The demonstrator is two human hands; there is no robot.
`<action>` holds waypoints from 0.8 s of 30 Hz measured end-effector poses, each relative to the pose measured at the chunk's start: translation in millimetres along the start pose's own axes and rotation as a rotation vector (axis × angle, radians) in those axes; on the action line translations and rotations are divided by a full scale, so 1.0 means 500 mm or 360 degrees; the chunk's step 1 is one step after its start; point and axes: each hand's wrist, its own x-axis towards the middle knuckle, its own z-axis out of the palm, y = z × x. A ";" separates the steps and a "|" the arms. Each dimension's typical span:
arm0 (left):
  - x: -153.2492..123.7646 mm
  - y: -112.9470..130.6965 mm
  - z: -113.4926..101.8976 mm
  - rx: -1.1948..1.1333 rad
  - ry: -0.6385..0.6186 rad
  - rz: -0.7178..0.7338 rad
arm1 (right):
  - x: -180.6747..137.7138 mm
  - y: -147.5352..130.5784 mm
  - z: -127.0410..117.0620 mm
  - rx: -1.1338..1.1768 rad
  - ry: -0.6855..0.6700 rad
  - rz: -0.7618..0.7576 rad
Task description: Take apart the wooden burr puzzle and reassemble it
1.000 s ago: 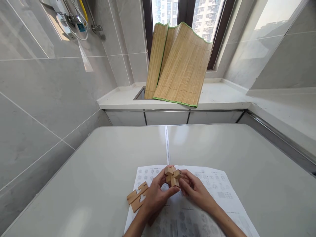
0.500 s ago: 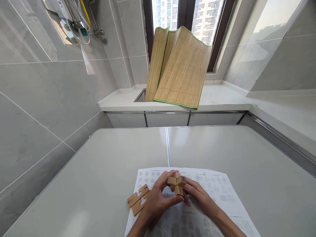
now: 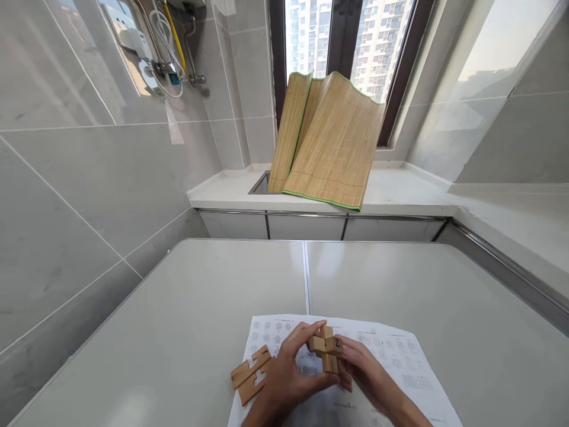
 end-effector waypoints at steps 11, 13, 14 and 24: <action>-0.093 -0.042 -0.108 0.0920 0.0445 0.0112 | -0.080 -0.048 -0.134 -0.1546 0.0820 0.0151; -0.131 -0.065 -0.132 0.1034 0.0557 0.0078 | -0.111 -0.051 -0.173 -0.1715 0.0951 0.0240; -0.148 -0.077 -0.142 0.1078 0.0591 0.0062 | -0.125 -0.052 -0.190 -0.1780 0.1031 0.0261; -0.207 -0.118 -0.158 0.1127 0.0677 0.0026 | -0.167 -0.054 -0.241 -0.1919 0.1255 0.0346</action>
